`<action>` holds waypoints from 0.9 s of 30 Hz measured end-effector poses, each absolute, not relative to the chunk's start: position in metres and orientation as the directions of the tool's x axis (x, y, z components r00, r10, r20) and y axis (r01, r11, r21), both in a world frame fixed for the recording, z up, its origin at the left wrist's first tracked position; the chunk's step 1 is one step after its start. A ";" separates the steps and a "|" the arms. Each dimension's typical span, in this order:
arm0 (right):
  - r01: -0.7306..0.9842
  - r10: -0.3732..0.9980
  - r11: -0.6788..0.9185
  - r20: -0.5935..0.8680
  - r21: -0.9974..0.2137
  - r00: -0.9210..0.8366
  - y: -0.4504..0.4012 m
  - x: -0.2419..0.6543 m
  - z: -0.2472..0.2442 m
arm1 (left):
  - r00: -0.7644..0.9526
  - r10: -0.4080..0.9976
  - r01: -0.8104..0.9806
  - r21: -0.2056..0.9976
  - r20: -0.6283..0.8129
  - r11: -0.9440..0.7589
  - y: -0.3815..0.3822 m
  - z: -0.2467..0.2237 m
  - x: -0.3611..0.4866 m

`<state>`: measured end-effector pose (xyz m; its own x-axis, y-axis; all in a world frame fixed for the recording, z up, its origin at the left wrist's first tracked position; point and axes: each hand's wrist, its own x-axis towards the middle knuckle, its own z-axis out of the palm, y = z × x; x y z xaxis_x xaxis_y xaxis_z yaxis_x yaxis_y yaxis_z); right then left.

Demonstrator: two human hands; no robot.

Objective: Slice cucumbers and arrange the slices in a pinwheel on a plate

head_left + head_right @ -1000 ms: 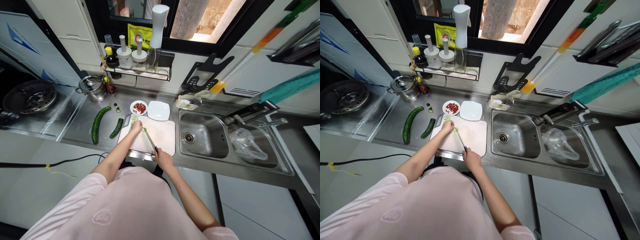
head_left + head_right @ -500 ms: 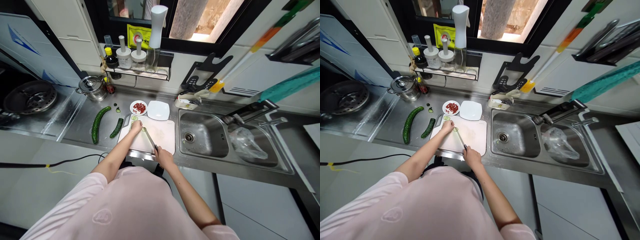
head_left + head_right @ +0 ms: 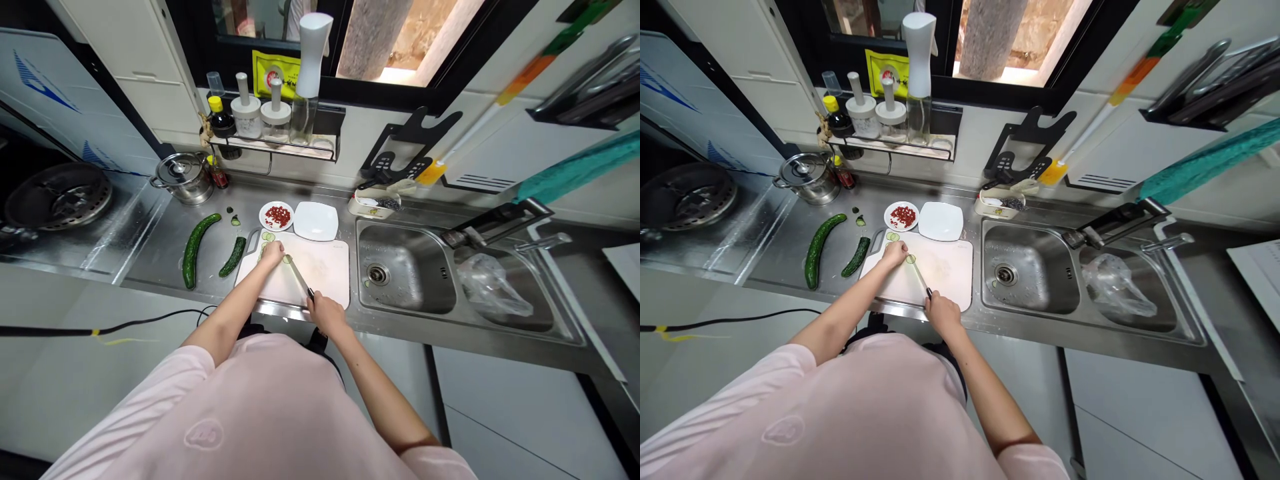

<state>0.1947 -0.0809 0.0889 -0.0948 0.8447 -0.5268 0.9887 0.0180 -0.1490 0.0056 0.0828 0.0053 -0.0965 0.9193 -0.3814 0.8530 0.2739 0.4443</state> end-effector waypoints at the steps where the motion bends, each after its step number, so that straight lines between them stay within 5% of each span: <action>1: 0.989 0.846 0.019 -0.525 -0.148 -0.094 -0.081 0.195 0.089 | -0.098 0.918 0.852 0.444 -0.383 0.276 0.083 0.005 0.006; 27: 0.990 0.834 -0.004 -0.546 -0.143 -0.075 -0.080 0.193 0.094 | -0.107 0.913 0.854 0.435 -0.393 0.287 0.081 0.012 0.008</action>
